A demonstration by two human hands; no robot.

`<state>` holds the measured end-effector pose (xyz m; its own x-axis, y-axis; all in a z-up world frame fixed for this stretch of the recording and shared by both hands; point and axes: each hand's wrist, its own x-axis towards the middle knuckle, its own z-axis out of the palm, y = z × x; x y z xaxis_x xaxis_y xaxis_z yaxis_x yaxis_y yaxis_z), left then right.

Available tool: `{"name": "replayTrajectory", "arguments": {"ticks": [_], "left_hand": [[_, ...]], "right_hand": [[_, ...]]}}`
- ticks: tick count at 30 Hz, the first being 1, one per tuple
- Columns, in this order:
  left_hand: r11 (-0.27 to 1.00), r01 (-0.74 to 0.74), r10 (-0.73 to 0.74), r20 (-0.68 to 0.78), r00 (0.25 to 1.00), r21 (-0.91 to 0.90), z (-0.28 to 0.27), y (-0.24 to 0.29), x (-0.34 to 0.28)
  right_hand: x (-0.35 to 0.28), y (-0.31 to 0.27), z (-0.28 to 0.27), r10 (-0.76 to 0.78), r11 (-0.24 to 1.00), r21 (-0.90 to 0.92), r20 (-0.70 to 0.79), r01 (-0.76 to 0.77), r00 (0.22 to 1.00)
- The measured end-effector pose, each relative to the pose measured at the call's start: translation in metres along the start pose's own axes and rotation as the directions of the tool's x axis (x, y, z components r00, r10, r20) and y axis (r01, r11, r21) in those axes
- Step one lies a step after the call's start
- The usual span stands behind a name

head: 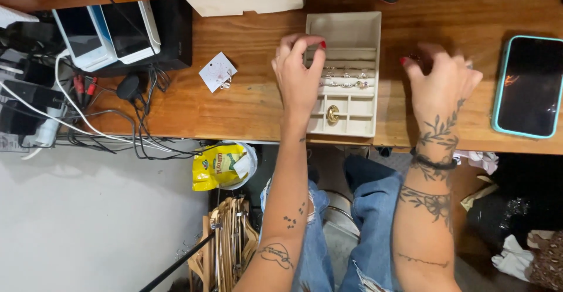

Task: Organizing small jewelry items like rings and earrings into a multi-compartment jewelry box.

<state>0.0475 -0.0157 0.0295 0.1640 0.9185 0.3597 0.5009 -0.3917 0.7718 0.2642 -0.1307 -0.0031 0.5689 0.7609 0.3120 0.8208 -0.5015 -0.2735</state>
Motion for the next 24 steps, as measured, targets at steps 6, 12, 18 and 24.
{"name": "replayTrajectory", "arguments": {"ticks": [6, 12, 18, 24], "left_hand": [[1.000, 0.009, -0.009, 0.000, 1.000, -0.008, 0.000, -0.001, 0.000], [1.000, 0.009, -0.009, -0.008, 1.000, -0.011, 0.000, -0.006, 0.002], [0.999, -0.002, 0.001, -0.056, 0.998, -0.034, -0.002, -0.018, 0.004], [0.997, 0.071, -0.074, -0.070, 0.995, -0.040, -0.019, -0.017, 0.009]], "right_hand": [[0.003, -0.007, 0.005, -0.016, 0.999, 0.050, 0.000, 0.016, 1.000], [0.002, -0.009, 0.011, -0.071, 0.995, 0.067, -0.075, 0.076, 0.995], [-0.001, -0.040, -0.029, -0.206, 0.850, 0.459, -0.161, 0.258, 0.965], [-0.004, -0.059, -0.041, -0.106, 0.702, 0.698, -0.089, 0.138, 0.990]]}}
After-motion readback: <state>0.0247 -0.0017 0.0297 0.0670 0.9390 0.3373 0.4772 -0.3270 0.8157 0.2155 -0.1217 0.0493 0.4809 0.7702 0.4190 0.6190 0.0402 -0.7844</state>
